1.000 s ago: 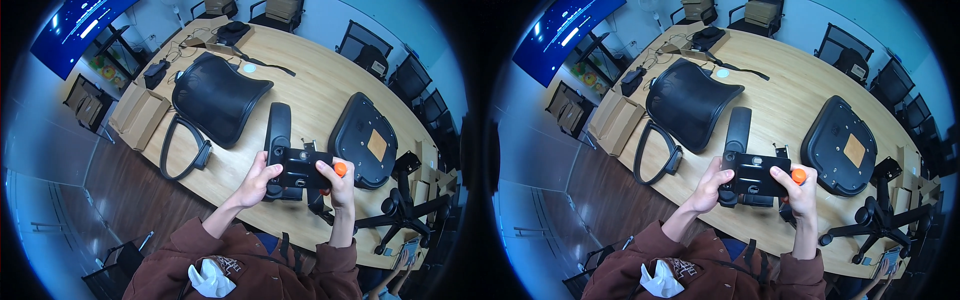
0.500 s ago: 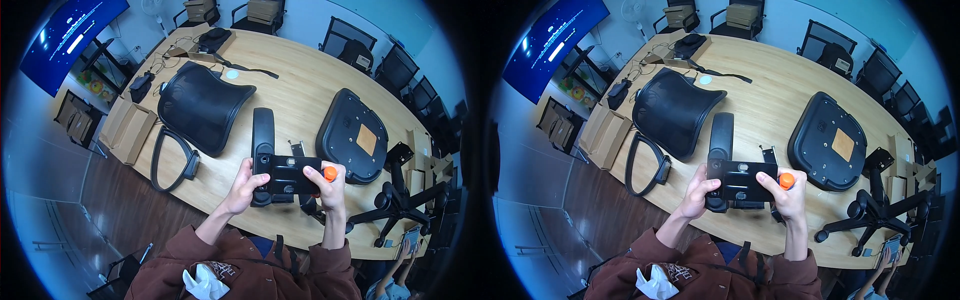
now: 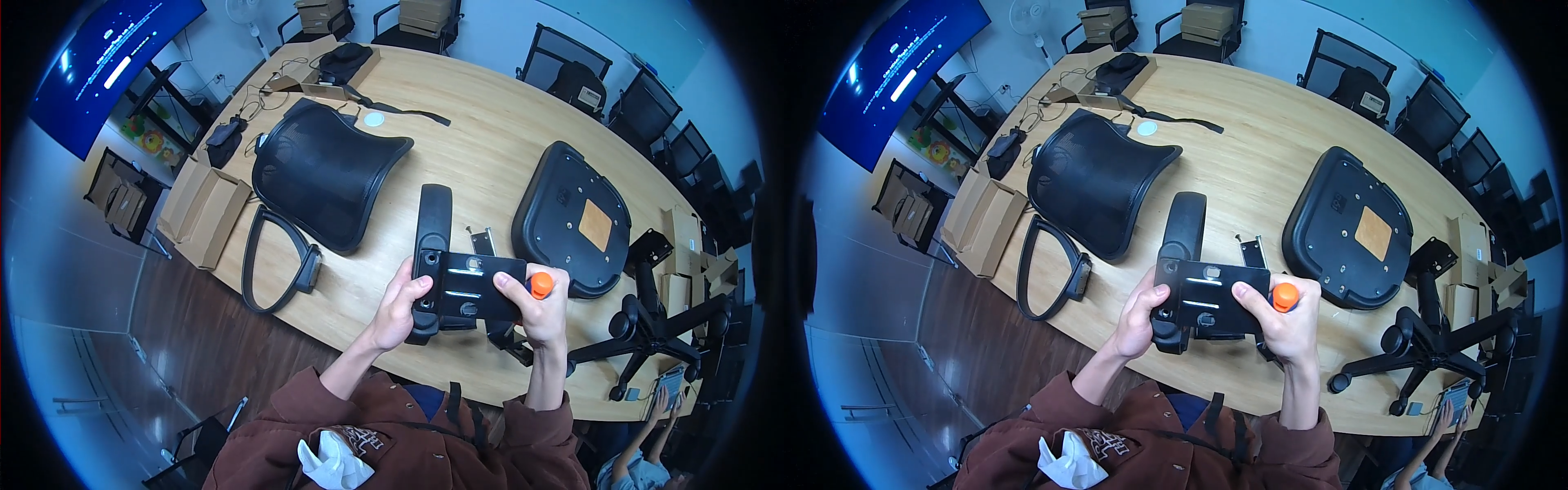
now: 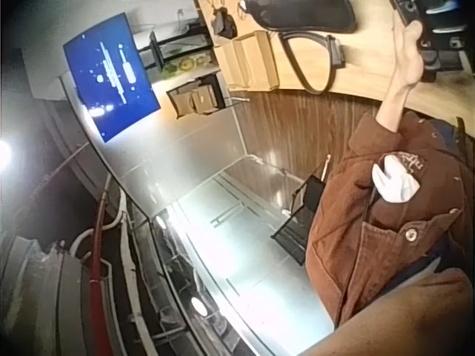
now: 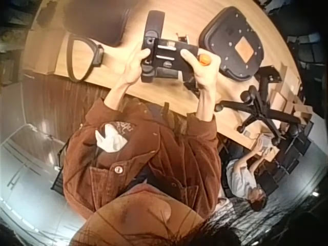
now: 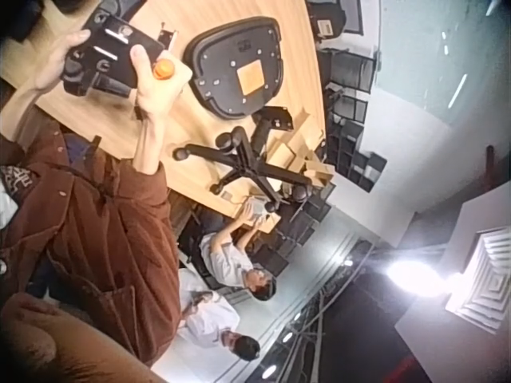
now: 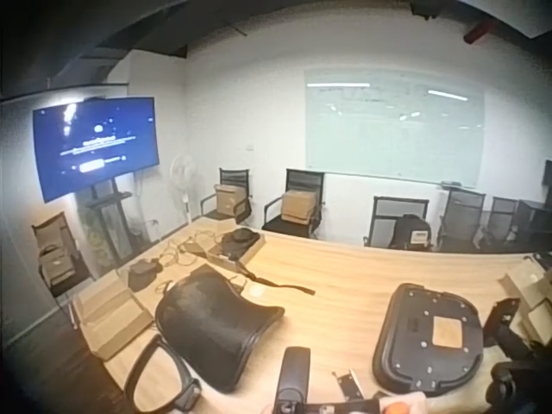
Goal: Assembling the components of an office chair, specifically focusing on attaching armrests and the base mechanism.
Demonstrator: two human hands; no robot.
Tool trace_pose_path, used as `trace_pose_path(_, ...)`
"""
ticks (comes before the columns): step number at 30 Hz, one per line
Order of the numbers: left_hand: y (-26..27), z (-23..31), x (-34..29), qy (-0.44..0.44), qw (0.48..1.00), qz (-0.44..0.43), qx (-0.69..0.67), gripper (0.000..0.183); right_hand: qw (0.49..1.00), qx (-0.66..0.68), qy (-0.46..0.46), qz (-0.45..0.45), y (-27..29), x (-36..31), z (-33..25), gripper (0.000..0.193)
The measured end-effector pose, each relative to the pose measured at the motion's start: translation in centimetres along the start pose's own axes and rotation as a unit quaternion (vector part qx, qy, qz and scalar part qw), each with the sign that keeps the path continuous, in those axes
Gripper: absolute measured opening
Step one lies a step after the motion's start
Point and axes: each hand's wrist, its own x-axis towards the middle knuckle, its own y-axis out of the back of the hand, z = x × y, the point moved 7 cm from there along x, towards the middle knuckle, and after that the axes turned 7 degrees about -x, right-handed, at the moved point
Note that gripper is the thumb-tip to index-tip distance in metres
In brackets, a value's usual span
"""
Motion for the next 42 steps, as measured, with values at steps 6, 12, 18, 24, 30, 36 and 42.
trace_pose_path(6,0.5,-0.5,0.1,-0.014,0.998,0.0,0.065,0.039,0.999,-0.041,0.016,0.004,0.4,-0.3,-0.3,0.021)
trace_pose_path(12,0.2,-0.1,0.0,-0.018,0.998,-0.009,0.057,0.038,1.0,-0.006,-0.014,-0.008,0.9,-0.9,1.1,0.026)
trace_pose_path(18,0.4,0.2,-0.2,0.003,1.0,-0.018,0.017,0.037,0.984,0.177,-0.025,0.009,2.5,-1.4,4.4,0.051)
trace_pose_path(24,1.3,2.4,0.0,0.009,0.997,0.003,-0.079,0.047,0.97,0.206,-0.111,0.069,3.6,-1.6,8.0,0.05)
trace_pose_path(30,0.5,3.8,1.2,-0.011,0.959,-0.102,-0.265,0.06,0.97,0.104,-0.187,0.117,4.5,-1.5,13.3,0.037)
trace_pose_path(36,1.9,1.0,3.7,-0.013,0.837,-0.165,-0.521,0.054,0.932,0.276,-0.209,-0.104,0.0,-2.8,17.2,0.06)
trace_pose_path(42,3.6,-5.6,6.2,0.009,0.699,-0.175,-0.694,0.055,0.873,0.473,-0.061,-0.108,0.6,-3.3,15.2,0.049)
